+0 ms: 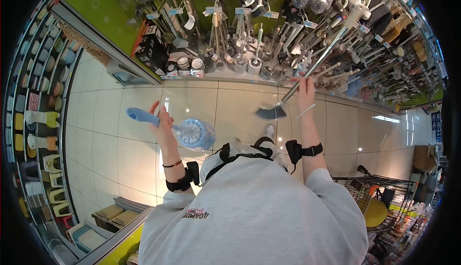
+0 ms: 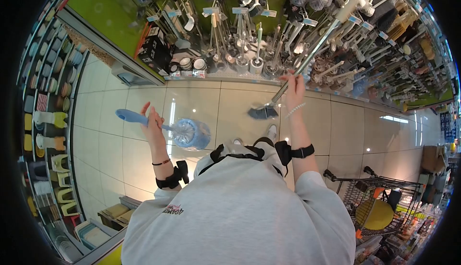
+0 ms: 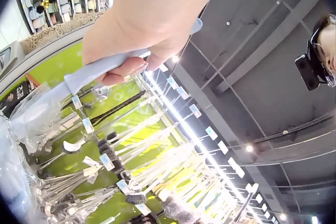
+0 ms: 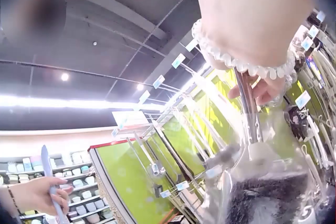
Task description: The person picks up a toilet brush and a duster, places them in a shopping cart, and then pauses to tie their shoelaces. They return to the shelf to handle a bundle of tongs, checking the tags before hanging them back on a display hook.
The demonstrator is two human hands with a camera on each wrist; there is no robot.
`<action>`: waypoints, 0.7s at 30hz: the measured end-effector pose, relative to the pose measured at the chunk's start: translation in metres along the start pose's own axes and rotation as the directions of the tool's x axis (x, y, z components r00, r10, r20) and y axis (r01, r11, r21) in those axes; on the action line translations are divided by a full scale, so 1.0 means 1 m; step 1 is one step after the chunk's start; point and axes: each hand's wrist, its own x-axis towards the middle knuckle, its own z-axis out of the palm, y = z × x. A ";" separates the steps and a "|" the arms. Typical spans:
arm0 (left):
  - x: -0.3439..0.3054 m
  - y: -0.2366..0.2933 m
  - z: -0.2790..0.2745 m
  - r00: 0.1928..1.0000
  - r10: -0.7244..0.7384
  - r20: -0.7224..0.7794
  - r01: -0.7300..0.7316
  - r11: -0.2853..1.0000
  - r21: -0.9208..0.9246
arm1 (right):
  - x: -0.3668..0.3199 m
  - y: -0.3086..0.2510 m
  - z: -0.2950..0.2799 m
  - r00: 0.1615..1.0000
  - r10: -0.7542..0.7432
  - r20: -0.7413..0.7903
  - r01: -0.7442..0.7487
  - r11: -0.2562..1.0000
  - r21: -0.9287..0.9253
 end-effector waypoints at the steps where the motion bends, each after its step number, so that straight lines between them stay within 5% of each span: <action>1: 0.001 -0.001 -0.003 1.000 -0.012 0.008 0.012 1.000 0.004 | 0.008 -0.001 0.000 0.996 -0.083 -0.040 0.081 0.995 -0.060; 6: 0.009 -0.014 -0.010 0.998 -0.055 -0.015 0.056 0.998 0.041 | 0.032 -0.010 0.007 0.945 -0.295 -0.139 0.282 0.953 -0.110; 9: 0.017 -0.023 -0.006 0.996 -0.073 -0.047 0.078 0.990 0.115 | 0.049 0.011 0.015 0.976 -0.214 0.039 0.217 0.963 -0.161; 11: 0.021 -0.025 0.000 0.994 -0.082 -0.070 0.093 0.979 0.179 | 0.060 0.032 0.028 0.984 -0.081 0.160 0.159 0.807 -0.568; 12: 0.023 -0.026 0.000 0.993 -0.082 -0.082 0.096 0.979 0.178 | 0.070 0.043 0.037 0.982 -0.079 0.172 0.164 0.807 -0.567; 14: 0.030 -0.027 -0.001 0.996 -0.060 -0.064 0.069 0.987 0.146 | 0.095 0.069 0.061 0.928 0.034 0.371 0.285 0.577 -0.766; 18: 0.044 -0.028 -0.005 0.974 -0.126 -0.189 0.147 0.984 0.104 | 0.163 0.138 0.125 0.913 0.129 0.388 0.254 0.563 -0.787; 21: 0.057 -0.024 0.003 0.960 -0.113 -0.256 0.167 0.965 0.200 | 0.209 0.164 0.177 0.862 0.408 0.302 0.112 0.428 -0.897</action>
